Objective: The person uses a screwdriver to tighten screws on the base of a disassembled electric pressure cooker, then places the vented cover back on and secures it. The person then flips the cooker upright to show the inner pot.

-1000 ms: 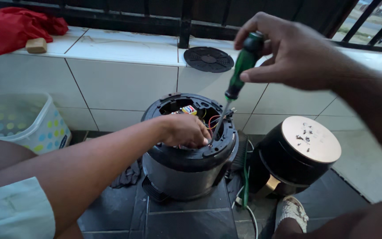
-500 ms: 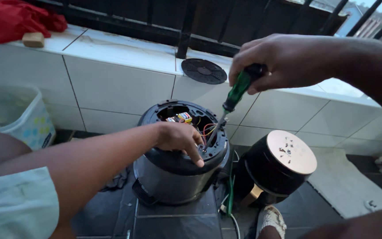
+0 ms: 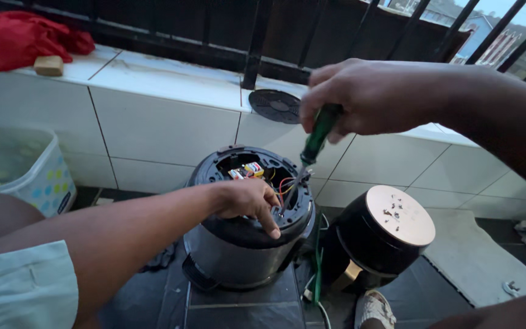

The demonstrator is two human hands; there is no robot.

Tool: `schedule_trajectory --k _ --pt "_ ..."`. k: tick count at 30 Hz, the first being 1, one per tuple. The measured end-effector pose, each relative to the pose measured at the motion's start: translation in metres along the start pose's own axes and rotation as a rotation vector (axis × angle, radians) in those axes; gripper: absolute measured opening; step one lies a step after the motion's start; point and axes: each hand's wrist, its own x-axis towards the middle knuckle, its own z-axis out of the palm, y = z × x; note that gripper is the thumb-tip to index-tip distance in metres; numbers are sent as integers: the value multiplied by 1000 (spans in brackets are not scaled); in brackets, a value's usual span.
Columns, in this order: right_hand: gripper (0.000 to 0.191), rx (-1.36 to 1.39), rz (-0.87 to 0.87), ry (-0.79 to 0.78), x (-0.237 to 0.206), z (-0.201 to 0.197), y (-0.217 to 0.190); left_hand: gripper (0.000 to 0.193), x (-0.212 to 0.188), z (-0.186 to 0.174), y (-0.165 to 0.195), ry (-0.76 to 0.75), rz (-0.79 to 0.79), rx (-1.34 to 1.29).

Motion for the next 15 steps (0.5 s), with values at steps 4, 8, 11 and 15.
schedule_trajectory --k 4,8,11,15 --pt "43 -126 817 -410 1 2 -3 78 -2 0 0 7 3 -3" --pt "54 1 376 -229 -7 -4 5 80 -3 1 -1 0 8 -69" --pt "47 37 -111 -7 -11 -5 0 84 -2 2 -1 8 21 -42" --pt "37 105 779 -321 -1 -7 -22 86 -4 1 1 4 -4 -46"
